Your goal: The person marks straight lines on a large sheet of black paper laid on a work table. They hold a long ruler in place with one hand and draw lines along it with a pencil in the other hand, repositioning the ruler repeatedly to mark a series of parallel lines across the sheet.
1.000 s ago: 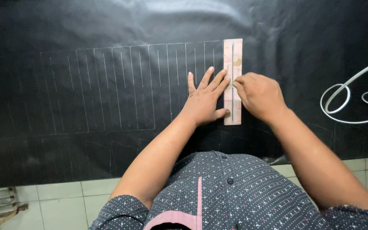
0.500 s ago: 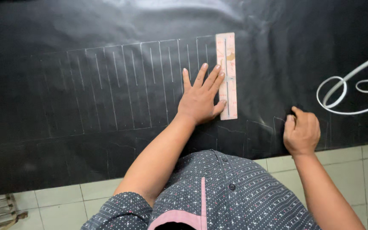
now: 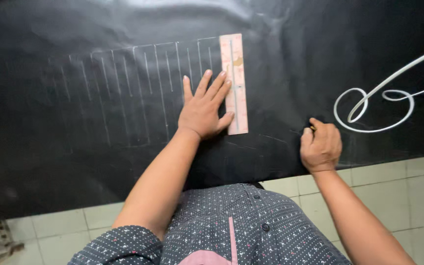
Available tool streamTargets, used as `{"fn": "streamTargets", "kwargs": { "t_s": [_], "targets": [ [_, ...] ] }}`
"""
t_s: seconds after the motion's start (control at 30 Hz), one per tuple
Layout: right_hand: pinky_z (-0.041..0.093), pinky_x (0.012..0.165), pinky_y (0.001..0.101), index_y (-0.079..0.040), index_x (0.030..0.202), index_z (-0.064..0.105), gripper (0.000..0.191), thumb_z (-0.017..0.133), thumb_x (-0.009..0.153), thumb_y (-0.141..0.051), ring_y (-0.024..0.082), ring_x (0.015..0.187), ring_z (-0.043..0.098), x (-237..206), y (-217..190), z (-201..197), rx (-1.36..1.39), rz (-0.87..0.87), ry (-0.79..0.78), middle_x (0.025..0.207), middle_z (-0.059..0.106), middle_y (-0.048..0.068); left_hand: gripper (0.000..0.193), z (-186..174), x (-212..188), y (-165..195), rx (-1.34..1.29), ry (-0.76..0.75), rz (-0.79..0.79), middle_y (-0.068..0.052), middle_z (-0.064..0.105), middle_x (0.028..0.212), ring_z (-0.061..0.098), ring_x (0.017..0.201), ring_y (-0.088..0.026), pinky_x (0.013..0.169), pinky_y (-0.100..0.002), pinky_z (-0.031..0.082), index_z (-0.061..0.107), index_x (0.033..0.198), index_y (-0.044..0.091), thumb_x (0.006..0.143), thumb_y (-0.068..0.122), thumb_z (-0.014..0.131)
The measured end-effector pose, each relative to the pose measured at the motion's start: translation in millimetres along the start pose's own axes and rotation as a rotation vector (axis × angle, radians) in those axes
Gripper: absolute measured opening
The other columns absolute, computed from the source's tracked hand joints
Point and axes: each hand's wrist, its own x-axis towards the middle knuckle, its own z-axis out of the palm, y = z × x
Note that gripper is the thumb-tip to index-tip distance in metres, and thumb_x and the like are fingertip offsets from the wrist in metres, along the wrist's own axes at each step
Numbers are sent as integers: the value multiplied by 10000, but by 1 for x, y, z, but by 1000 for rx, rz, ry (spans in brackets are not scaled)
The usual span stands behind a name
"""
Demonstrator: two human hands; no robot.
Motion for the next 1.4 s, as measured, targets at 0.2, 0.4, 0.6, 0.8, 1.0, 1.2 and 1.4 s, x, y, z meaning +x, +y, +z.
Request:
{"fn": "streamTargets", "kwargs": {
  "t_s": [0.2, 0.4, 0.6, 0.8, 1.0, 1.2, 1.4],
  "targets": [
    [486, 845, 514, -51, 1233, 643, 297, 666, 946, -126, 386, 947, 597, -2, 6, -4, 46, -23, -40, 998, 599, 149, 828, 0, 1, 3, 24, -37, -30, 2, 300, 1665, 203, 1543, -293, 1179, -734, 61, 415, 1561, 216, 851, 601, 600],
    [483, 841, 502, -44, 1247, 628, 297, 662, 965, -133, 376, 921, 595, 1, 14, -4, 83, -44, -48, 984, 596, 149, 834, 2, 2, 4, 63, -19, -26, 5, 281, 1675, 186, 1552, -291, 1194, -709, 37, 387, 1579, 226, 866, 618, 567],
    [487, 792, 481, -57, 1194, 661, 273, 670, 933, -136, 362, 873, 598, 5, 10, -4, 59, -27, -7, 947, 593, 134, 827, -1, 8, 2, 53, -18, -10, 1, 283, 1671, 181, 1550, -297, 1190, -717, 37, 389, 1574, 217, 869, 609, 573],
    [495, 792, 478, -60, 1187, 674, 235, 681, 962, -128, 344, 874, 601, 0, 10, 1, 44, -25, 11, 938, 587, 119, 809, 1, 3, 0, 37, -13, 2, -26, 302, 1661, 186, 1552, -314, 1189, -716, 42, 406, 1560, 198, 876, 589, 585],
    [507, 804, 451, -62, 1180, 686, 225, 688, 970, -143, 308, 892, 619, 3, 8, -5, 70, 44, -82, 943, 623, 121, 788, 3, -1, -3, -82, 60, -19, -52, 366, 1619, 236, 1538, -308, 1202, -703, 65, 434, 1536, 133, 874, 503, 648],
    [535, 819, 264, -4, 1309, 680, 407, 666, 975, -237, 66, 914, 678, 50, -22, -5, 821, 409, -687, 1159, 762, 76, 577, 24, -14, 33, -323, 345, -200, -139, 527, 1424, 490, 1382, -344, 1171, -504, 374, 514, 1417, 71, 903, 221, 728],
    [492, 605, 236, 8, 1395, 580, 518, 629, 937, -228, 93, 594, 573, 94, -64, 7, 961, 614, -1080, 1180, 779, 73, 610, 31, -11, 70, -866, 359, -650, -230, 489, 1281, 609, 1099, -362, 934, -438, 510, 470, 1315, -23, 814, 210, 729]
  ]
}}
